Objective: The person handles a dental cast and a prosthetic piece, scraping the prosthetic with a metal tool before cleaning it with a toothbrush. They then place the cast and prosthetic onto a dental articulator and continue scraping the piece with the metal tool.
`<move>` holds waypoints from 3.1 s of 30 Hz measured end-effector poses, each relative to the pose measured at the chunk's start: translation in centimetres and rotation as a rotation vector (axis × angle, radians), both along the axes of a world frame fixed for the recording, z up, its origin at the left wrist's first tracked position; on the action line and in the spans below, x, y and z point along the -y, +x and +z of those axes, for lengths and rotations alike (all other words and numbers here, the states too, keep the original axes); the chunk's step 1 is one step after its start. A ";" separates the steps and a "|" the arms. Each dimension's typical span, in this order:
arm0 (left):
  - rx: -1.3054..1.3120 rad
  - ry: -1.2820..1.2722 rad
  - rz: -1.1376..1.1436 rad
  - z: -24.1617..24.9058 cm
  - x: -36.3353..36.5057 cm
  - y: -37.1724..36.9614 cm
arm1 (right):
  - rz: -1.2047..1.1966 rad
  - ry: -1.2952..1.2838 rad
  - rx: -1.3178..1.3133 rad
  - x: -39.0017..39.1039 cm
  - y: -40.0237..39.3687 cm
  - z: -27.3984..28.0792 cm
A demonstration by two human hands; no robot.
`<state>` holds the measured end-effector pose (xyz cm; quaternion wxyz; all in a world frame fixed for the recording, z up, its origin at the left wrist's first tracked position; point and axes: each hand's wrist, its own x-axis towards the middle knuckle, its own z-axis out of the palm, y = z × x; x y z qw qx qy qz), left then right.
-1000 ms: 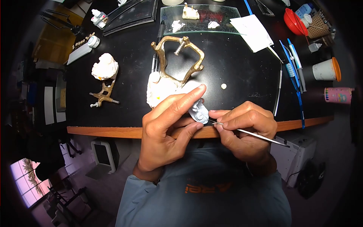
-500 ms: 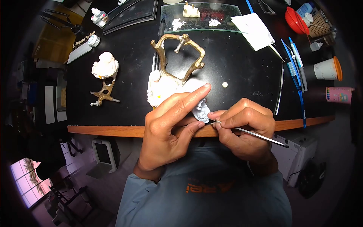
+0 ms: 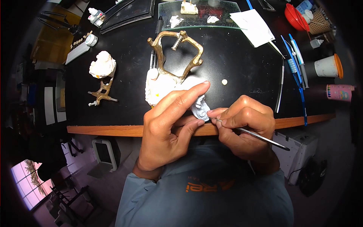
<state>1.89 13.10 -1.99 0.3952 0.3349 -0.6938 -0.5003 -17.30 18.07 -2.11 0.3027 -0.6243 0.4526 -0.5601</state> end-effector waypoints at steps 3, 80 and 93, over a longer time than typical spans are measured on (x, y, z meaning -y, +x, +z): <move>-0.003 -0.007 0.004 0.0 0.0 0.0 | -0.001 0.002 0.000 0.0 0.1 0.0; 0.007 0.003 -0.025 0.0 -0.1 0.1 | 0.021 -0.016 0.016 -0.3 -0.3 -0.2; 0.003 -0.004 -0.015 0.0 -0.2 0.1 | 0.016 -0.019 0.002 -0.3 -0.1 -0.2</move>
